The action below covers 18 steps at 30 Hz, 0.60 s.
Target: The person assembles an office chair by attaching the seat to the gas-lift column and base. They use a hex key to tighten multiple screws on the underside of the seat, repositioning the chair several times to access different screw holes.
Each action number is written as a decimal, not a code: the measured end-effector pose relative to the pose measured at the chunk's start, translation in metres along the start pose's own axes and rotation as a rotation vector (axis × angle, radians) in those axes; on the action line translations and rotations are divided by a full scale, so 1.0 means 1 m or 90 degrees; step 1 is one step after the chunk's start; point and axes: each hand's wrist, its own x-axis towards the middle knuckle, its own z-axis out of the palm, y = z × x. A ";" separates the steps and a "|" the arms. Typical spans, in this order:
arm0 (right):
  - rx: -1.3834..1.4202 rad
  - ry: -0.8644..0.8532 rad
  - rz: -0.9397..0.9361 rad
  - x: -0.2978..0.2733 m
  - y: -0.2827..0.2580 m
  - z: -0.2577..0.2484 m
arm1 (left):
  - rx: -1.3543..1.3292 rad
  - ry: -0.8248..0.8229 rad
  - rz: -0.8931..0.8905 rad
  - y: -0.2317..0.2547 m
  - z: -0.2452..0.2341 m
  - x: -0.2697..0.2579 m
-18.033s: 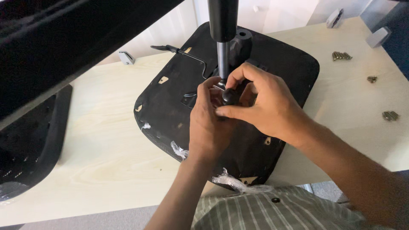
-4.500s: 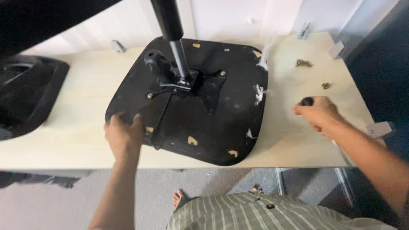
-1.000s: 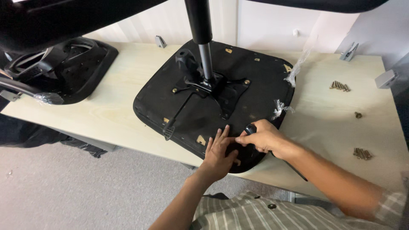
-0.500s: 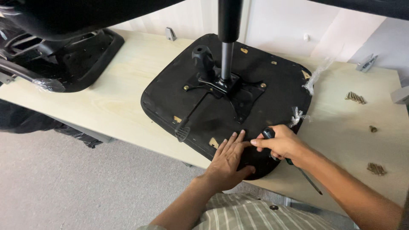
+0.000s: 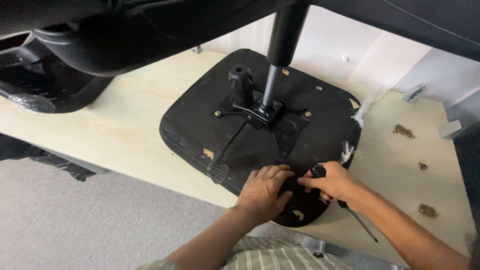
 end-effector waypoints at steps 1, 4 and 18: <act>0.004 0.005 -0.005 0.000 0.000 0.001 | -0.027 0.018 -0.011 -0.002 -0.001 0.003; 0.016 0.007 -0.018 0.000 -0.002 0.005 | -0.119 0.080 -0.024 -0.011 -0.002 0.011; 0.220 -0.001 -0.062 0.012 -0.056 -0.011 | -0.253 0.222 -0.080 -0.014 -0.002 0.021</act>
